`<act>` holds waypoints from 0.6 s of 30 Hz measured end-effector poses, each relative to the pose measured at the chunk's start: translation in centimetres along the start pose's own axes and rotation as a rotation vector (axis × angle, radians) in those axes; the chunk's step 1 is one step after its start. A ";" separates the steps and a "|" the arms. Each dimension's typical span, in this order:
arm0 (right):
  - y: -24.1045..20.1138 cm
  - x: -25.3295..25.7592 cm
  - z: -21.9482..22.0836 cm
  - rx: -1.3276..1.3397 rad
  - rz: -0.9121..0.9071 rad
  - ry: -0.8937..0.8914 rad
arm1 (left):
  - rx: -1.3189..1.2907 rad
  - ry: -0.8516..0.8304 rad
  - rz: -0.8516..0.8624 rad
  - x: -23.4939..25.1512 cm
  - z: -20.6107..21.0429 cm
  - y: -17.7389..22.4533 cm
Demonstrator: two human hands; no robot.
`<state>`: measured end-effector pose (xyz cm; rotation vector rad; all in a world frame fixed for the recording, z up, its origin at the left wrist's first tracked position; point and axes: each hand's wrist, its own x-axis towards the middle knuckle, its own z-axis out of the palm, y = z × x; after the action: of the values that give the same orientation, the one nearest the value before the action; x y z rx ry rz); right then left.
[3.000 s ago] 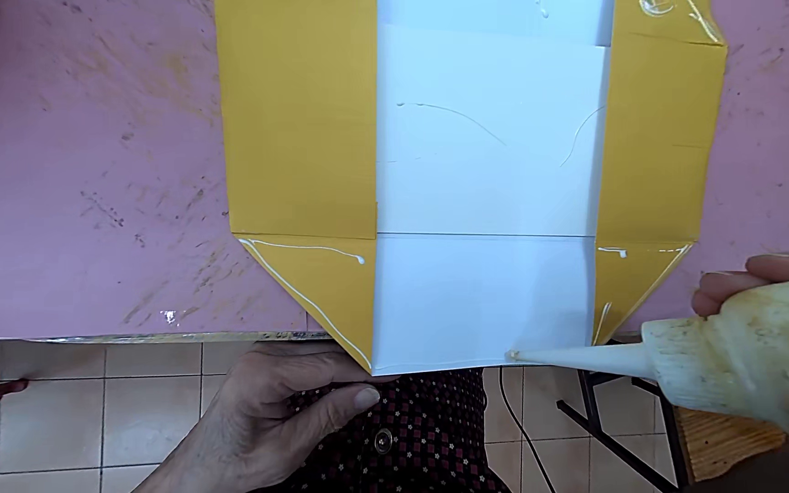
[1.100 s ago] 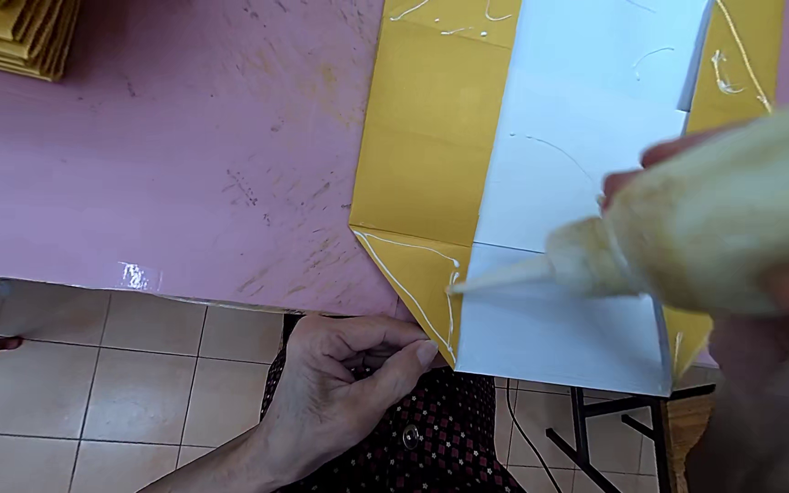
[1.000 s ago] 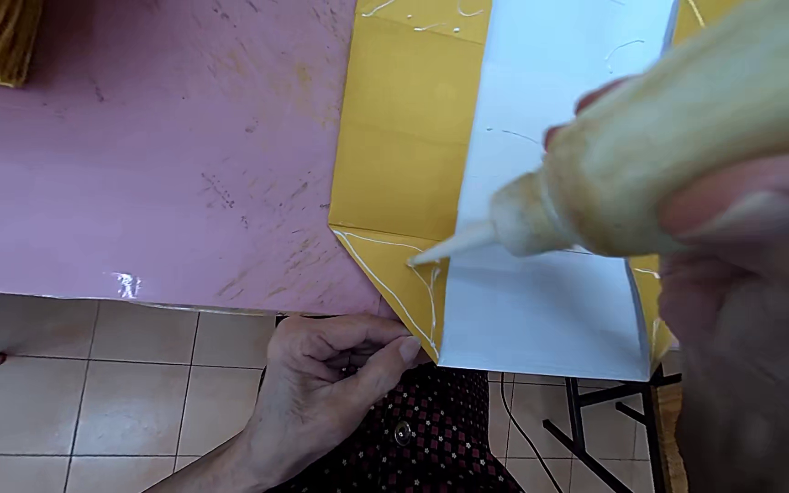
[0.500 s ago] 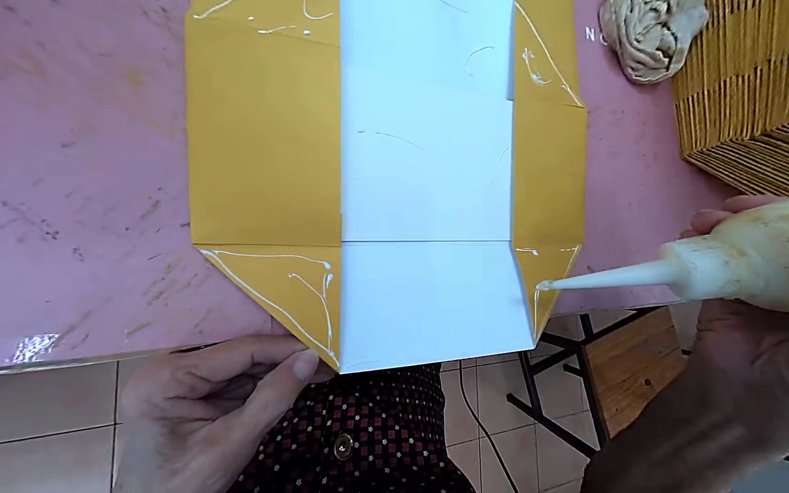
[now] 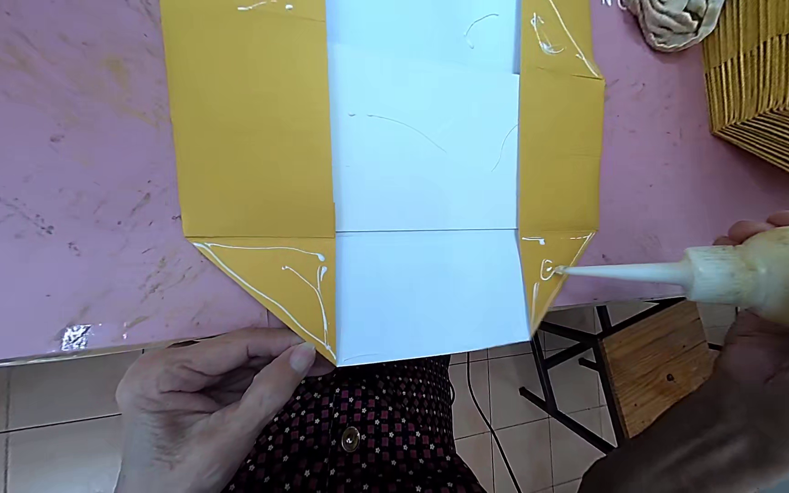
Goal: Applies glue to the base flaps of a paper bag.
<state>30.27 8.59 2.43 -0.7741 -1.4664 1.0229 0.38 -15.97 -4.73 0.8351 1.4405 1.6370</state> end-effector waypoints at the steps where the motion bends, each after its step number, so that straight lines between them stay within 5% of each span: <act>1: 0.1 0.1 0.0 0.023 0.018 0.029 | 0.004 0.001 -0.002 0.0 0.0 0.1; 8: -0.4 1.5 -0.9 0.199 0.184 0.130 | -0.015 -0.044 -0.044 0.2 0.0 1.0; 14: -0.2 4.1 -9.5 -0.334 0.304 -0.202 | -0.052 -0.201 -0.068 0.2 -1.1 2.1; 18: -2.8 3.8 -5.9 -0.777 0.285 -0.312 | 0.054 -0.258 -0.079 0.3 -3.5 3.6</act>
<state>35.69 11.90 6.49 -1.4539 -2.1055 0.7861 -3.32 -17.52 -1.64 0.9694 1.3235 1.3807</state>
